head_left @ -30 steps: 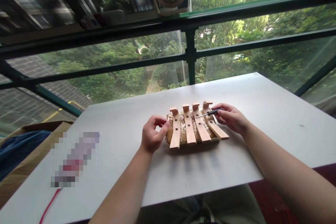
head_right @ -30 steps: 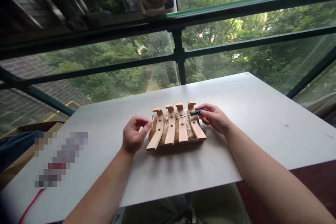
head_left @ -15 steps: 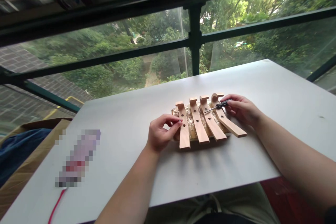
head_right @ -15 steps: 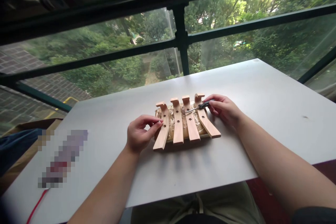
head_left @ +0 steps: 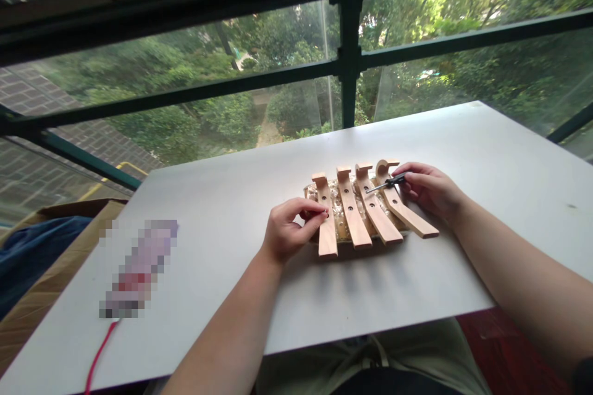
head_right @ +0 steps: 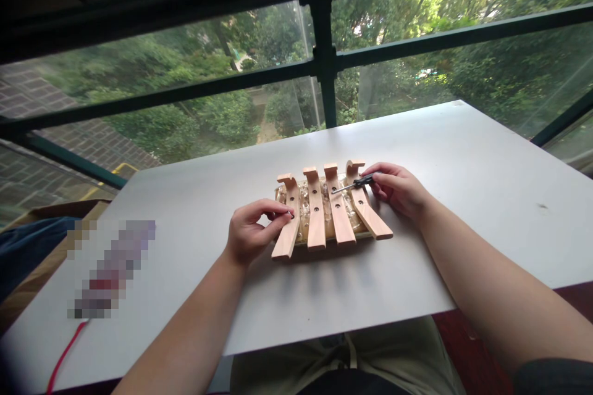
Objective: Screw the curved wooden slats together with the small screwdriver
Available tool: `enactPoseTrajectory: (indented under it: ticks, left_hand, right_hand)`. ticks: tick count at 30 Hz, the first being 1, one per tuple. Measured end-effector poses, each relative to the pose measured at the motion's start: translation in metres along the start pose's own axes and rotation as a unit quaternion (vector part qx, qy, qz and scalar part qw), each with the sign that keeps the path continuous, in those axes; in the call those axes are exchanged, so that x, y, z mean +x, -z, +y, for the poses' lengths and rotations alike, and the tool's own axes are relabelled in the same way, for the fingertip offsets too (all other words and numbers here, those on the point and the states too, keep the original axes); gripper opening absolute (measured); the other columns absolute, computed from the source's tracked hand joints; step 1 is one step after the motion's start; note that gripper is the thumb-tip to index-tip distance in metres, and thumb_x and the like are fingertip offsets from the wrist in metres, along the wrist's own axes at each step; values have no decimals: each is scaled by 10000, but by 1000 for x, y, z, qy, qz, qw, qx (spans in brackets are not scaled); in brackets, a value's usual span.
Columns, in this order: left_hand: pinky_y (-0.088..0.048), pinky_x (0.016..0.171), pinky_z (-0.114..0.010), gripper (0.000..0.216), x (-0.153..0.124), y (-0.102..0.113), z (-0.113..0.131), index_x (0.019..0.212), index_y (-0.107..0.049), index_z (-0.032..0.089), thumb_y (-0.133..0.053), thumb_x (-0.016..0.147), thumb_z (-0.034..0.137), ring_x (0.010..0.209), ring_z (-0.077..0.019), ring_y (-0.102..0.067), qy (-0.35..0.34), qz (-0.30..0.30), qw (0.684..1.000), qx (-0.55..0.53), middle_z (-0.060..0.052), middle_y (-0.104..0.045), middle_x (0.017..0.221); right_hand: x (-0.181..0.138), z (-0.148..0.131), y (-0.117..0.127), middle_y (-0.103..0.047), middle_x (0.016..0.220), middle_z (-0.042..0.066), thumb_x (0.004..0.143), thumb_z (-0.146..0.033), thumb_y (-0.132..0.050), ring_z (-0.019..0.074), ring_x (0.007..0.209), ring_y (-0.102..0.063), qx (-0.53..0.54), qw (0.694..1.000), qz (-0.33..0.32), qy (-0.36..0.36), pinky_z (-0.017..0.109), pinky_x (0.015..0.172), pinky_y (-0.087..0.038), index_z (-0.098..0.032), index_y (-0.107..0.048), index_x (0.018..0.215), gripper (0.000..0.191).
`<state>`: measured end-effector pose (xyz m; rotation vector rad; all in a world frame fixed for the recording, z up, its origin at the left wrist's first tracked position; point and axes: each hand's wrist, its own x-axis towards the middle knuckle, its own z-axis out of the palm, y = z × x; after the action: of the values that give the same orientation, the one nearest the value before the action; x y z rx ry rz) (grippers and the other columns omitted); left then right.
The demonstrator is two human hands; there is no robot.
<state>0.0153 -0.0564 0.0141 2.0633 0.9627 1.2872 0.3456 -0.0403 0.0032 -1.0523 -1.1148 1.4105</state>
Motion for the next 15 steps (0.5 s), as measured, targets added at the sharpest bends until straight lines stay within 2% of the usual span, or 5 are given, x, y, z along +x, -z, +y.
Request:
enactPoseTrajectory:
  ticks: [6, 12, 15]
  left_hand:
    - [-534, 645, -276, 56, 3, 4, -1, 845, -737, 199, -732, 795, 223, 730, -154, -663, -25, -11, 999, 30, -54, -749, 826]
    - [-531, 680, -286, 87, 5, 8, 1, 885, -726, 205, -697, 810, 170, 740, -148, -648, -70, -43, 996, 39, -50, -731, 844]
    - [-529, 665, -275, 92, 4, 6, 3, 888, -718, 198, -691, 811, 156, 756, -149, -656, -63, -41, 997, 26, -53, -737, 868]
  right_hand:
    - [2, 0, 2, -584, 749, 12, 802, -292, -684, 103, 577, -453, 4, 1000, 0, -8, 239, 494, -346, -216, -696, 948, 165]
    - [3, 1, 3, -594, 780, 20, 809, -286, -684, 102, 592, -459, 6, 1000, 0, -9, 231, 485, -337, -217, -698, 946, 154]
    - [2, 1, 2, -593, 789, 23, 810, -286, -685, 101, 599, -458, 8, 1000, -1, -7, 227, 479, -333, -214, -698, 941, 150]
